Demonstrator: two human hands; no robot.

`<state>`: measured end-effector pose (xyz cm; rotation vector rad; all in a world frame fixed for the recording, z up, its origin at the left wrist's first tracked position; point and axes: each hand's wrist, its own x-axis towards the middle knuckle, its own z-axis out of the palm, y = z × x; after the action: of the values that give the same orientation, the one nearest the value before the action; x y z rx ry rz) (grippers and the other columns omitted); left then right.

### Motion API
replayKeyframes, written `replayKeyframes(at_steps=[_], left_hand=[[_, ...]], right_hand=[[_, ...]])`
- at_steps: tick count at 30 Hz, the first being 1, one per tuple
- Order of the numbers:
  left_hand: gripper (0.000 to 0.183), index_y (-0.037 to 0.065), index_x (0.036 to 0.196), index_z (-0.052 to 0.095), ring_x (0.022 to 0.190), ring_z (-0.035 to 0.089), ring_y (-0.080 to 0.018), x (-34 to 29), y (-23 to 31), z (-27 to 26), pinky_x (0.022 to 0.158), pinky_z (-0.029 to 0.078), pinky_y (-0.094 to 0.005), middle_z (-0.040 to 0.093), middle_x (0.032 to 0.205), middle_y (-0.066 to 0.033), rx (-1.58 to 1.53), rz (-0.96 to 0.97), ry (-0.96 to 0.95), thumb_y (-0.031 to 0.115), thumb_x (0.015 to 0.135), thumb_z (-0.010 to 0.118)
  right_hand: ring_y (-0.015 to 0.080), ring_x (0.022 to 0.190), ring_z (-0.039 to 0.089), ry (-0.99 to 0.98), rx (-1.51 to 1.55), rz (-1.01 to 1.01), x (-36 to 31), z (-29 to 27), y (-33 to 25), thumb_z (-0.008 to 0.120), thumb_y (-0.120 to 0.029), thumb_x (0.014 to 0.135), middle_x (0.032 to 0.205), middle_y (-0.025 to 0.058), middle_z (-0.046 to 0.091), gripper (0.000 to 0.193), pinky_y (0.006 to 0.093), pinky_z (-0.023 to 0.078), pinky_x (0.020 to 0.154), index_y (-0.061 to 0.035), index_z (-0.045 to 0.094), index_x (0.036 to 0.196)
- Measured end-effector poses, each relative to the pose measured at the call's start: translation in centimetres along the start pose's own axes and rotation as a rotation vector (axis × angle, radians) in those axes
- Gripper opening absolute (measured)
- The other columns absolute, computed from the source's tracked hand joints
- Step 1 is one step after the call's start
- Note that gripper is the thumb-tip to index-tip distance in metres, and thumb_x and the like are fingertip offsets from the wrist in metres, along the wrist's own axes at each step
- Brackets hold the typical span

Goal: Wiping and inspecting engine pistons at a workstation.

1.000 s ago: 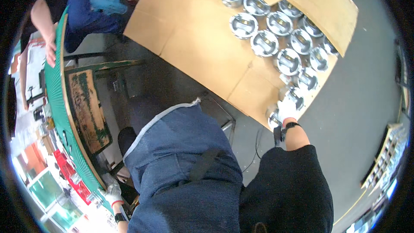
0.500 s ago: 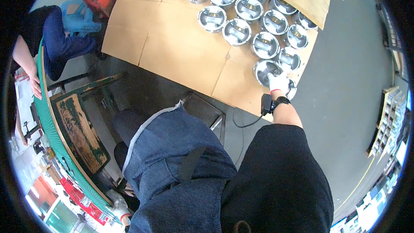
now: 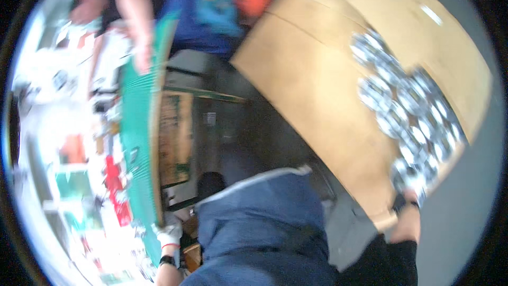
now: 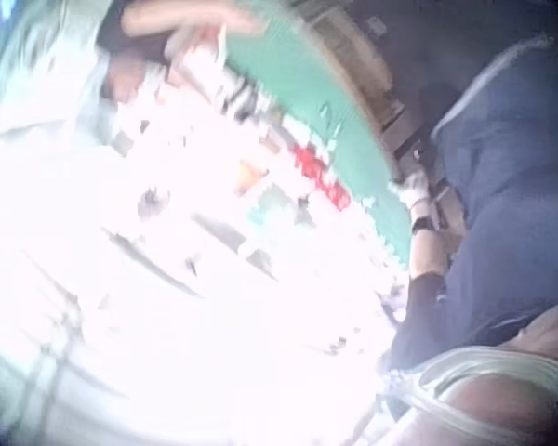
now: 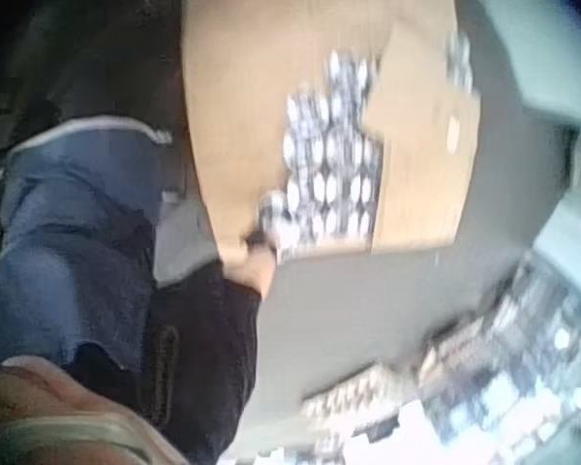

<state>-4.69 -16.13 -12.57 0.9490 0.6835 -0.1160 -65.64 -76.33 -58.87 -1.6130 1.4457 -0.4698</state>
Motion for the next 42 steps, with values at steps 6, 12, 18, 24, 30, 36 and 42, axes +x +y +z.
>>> replayKeyframes(at_steps=[6,12,18,24,30,36,42], left_hand=[[0.077,0.005,0.135,0.044,0.128,0.045,-0.0306,-3.8,-2.5,1.4,0.108,0.035,-0.0451,0.048,0.140,-0.0137,-0.055,0.186,0.095,0.064,0.086,0.051],[0.078,0.005,0.139,0.037,0.132,0.040,-0.0282,-5.2,-2.7,4.5,0.110,0.035,-0.0434,0.042,0.145,-0.0121,-0.195,0.180,0.083,0.062,0.089,0.050],[0.072,0.004,0.134,0.040,0.132,0.040,-0.0282,-5.1,-2.4,5.8,0.109,0.036,-0.0448,0.047,0.137,-0.0116,-0.247,0.147,0.129,0.057,0.088,0.057],[0.069,0.005,0.132,0.042,0.130,0.041,-0.0308,-5.4,-2.4,4.2,0.110,0.035,-0.0471,0.048,0.133,-0.0143,-0.303,0.093,0.036,0.052,0.086,0.064],[0.081,-0.005,0.139,0.031,0.128,0.042,-0.0349,-6.4,-1.7,1.0,0.109,0.035,-0.0475,0.038,0.140,-0.0252,0.015,-0.078,-0.411,0.058,0.093,0.050],[0.043,0.008,0.110,0.067,0.097,0.064,-0.0315,-10.7,8.5,-2.7,0.088,0.049,-0.0391,0.069,0.103,-0.0107,1.370,1.217,-0.548,0.021,0.070,0.078],[0.035,0.001,0.114,0.062,0.109,0.057,-0.0318,-7.6,11.2,-13.3,0.096,0.043,-0.0395,0.061,0.117,-0.0157,1.397,1.176,0.100,0.003,0.079,0.063]], right_hand=[[0.0326,0.116,0.053,0.131,-0.098,0.355,1.2,4.0,0.2,0.072,-0.002,0.060,0.128,0.0198,0.054,0.090,0.0373,0.040,0.105,-0.0004,0.032,0.141],[0.0310,0.122,0.049,-0.064,-0.153,0.248,-2.3,4.7,-3.0,0.074,-0.018,0.076,0.136,0.0190,0.048,0.087,0.0406,0.040,0.105,-0.0031,0.026,0.147],[0.0313,0.122,0.050,-0.241,-0.226,0.218,-6.1,1.1,-8.4,0.073,-0.019,0.078,0.136,0.0181,0.049,0.084,0.0413,0.042,0.103,-0.0048,0.027,0.146],[0.0316,0.122,0.051,-0.442,-0.137,0.233,-8.2,-4.8,-20.7,0.072,-0.021,0.079,0.136,0.0173,0.049,0.081,0.0420,0.044,0.102,-0.0064,0.028,0.146],[0.0319,0.122,0.052,-0.732,-0.009,0.070,-8.7,-1.1,-47.1,0.072,-0.022,0.081,0.135,0.0164,0.050,0.078,0.0427,0.046,0.100,-0.0081,0.030,0.146],[0.0322,0.122,0.053,-0.862,-0.087,-0.356,-17.1,6.0,-70.9,0.071,-0.023,0.083,0.135,0.0156,0.051,0.076,0.0433,0.047,0.099,-0.0098,0.031,0.146],[0.0264,0.113,0.060,-0.979,-0.450,-1.040,-27.9,18.8,-87.9,0.080,-0.024,0.069,0.128,0.0156,0.056,0.087,0.0375,0.050,0.095,-0.0158,0.036,0.143]])
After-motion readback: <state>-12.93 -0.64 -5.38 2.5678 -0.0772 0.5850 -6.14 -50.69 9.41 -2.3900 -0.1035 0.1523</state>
